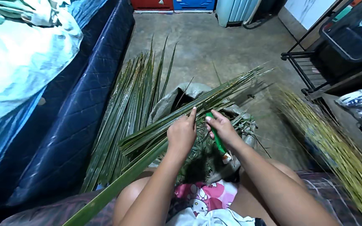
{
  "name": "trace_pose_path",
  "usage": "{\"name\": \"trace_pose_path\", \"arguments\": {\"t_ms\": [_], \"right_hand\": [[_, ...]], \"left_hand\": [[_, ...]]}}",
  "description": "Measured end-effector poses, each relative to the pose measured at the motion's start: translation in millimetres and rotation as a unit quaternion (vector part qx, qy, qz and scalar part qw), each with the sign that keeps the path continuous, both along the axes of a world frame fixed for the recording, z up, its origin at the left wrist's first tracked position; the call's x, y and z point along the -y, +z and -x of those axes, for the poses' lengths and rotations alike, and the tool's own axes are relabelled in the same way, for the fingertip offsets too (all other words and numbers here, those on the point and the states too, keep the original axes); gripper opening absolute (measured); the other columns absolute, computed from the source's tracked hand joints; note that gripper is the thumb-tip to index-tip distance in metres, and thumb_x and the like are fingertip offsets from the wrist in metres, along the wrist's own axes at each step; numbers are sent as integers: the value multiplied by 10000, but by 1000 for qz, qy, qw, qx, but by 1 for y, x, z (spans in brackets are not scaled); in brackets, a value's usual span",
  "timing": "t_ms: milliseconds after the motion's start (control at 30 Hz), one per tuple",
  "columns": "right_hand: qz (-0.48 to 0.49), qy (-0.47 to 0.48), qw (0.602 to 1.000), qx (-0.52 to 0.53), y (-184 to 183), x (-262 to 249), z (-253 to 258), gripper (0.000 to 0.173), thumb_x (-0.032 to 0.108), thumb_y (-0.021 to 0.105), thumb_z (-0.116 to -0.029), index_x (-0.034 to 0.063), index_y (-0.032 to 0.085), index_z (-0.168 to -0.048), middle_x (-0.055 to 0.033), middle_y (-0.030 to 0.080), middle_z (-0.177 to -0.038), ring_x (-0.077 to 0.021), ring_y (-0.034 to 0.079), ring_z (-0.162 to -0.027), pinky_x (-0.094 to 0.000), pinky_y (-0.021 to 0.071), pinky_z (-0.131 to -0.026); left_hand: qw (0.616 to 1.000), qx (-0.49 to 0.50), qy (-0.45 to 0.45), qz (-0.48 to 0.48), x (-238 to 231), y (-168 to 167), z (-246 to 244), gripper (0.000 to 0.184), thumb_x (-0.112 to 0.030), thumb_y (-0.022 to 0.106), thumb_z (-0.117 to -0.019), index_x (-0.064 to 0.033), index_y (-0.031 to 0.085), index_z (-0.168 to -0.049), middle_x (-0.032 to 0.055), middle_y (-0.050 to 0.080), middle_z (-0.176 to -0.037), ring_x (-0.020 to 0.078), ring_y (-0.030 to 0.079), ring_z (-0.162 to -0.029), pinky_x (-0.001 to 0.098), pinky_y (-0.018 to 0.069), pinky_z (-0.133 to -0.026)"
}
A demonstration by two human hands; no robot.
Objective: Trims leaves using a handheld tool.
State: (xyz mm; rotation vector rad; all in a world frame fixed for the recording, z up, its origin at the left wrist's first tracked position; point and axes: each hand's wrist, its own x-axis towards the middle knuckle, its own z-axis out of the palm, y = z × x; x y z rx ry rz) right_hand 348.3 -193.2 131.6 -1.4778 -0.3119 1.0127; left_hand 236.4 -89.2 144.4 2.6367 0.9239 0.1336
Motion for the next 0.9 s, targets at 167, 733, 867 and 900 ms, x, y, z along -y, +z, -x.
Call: {"name": "trace_pose_path", "arguments": {"t_ms": [167,733,867,900], "right_hand": [[1,-95,995,39,-5,5,-33,501,123,438,-1122,64,320,-1606,-35,554,-729,-79,544,-530,-194,482,-487],[-55,133,989,-8,-2,4,15,624,106,491,-1075,20,206,-1624,-14,596,-816,-68,578,-588,-200,506,-522],[-50,114,991,45,-3,4,13,580,127,527,-1073,-2,297,-1590,-30,627,-907,-60,595,-635,-193,517,-553],[-50,105,992,55,-2,4,13,565,123,527,-1074,-12,316,-1580,-30,629,-909,-57,592,-635,-193,516,-556]], "left_hand": [[1000,-14,-4,13,1,4,0,487,-159,512,-1044,-217,519,-1528,177,731,-1059,367,719,-953,548,549,-798],[967,-28,0,255,-30,18,8,408,-297,389,-1109,-215,598,-1450,138,722,-1099,299,676,-1024,557,492,-933],[960,-7,-3,281,-35,17,12,409,-322,405,-1110,-191,609,-1439,119,725,-1038,257,678,-953,519,506,-908],[959,-9,-5,282,-35,17,12,413,-325,404,-1110,-199,597,-1453,117,726,-1042,256,678,-958,516,506,-915]]}}
